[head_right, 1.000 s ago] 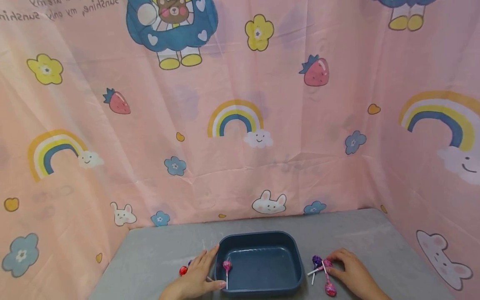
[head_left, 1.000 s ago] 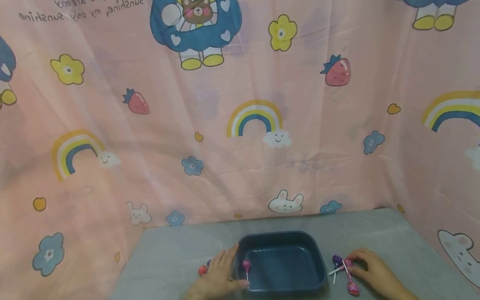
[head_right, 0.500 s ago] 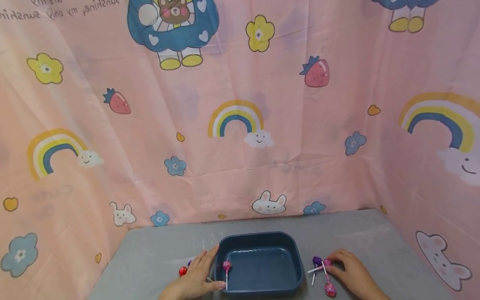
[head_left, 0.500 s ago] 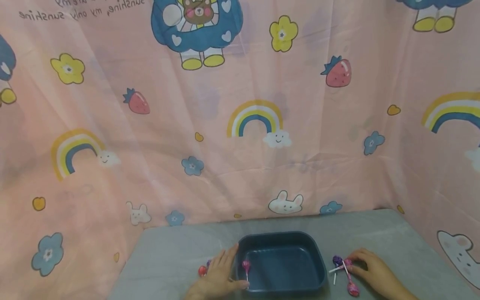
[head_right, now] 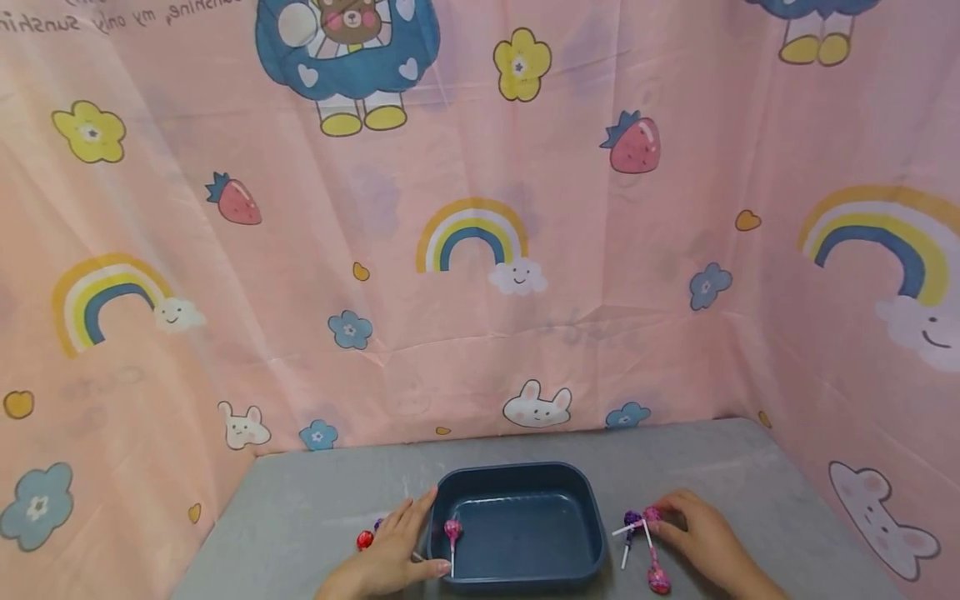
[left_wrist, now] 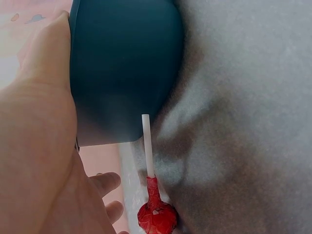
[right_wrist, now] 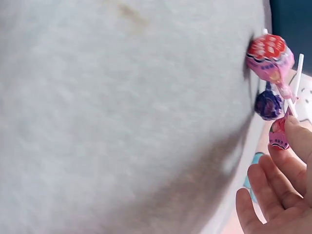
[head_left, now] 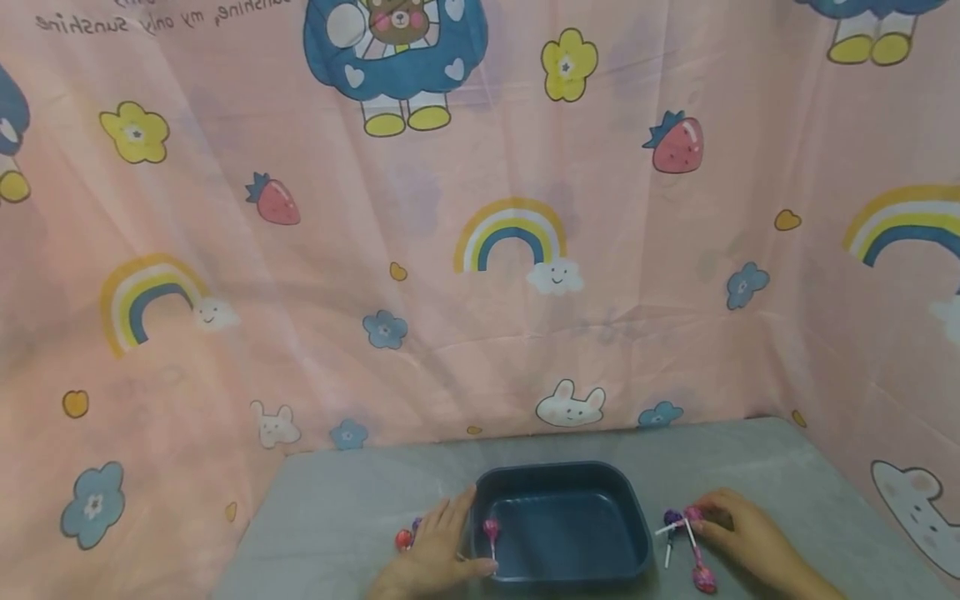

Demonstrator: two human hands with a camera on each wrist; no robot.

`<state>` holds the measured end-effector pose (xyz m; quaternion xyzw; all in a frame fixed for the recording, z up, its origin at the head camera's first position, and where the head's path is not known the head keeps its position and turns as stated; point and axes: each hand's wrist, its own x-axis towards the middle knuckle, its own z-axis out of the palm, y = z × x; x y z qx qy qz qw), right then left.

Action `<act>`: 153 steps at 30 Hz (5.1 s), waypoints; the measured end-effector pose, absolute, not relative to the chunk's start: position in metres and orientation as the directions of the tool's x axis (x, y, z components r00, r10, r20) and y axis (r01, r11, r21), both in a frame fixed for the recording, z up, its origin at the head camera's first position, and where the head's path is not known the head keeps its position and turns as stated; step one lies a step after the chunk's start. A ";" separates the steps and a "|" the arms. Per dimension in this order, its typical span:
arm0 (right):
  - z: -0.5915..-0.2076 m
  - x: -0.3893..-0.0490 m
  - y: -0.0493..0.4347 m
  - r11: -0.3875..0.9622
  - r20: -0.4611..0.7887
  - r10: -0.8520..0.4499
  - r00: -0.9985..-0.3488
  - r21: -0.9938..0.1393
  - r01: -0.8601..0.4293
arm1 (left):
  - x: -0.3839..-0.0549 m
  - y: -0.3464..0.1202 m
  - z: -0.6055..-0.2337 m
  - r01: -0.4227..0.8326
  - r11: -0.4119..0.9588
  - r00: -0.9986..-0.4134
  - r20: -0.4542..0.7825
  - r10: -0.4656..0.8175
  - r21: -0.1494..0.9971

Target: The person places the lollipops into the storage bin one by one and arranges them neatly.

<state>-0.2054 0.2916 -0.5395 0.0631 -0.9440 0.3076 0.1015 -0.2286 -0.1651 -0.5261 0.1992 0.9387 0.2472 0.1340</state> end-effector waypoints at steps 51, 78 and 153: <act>-0.454 -0.254 0.207 0.665 0.356 -0.403 -0.843 -0.519 -0.537 | -0.230 -0.163 -0.527 0.281 0.824 -0.894 -0.177 0.411 0.493; -0.466 -0.286 0.137 0.492 0.214 -0.587 -0.781 -0.672 -0.553 | -0.227 -0.161 -0.522 0.301 0.825 -0.892 -0.164 0.420 0.478; -0.475 -0.269 0.090 0.450 0.064 -0.728 -0.682 -0.706 -0.547 | -0.222 -0.161 -0.514 0.295 0.797 -0.887 -0.159 0.433 0.527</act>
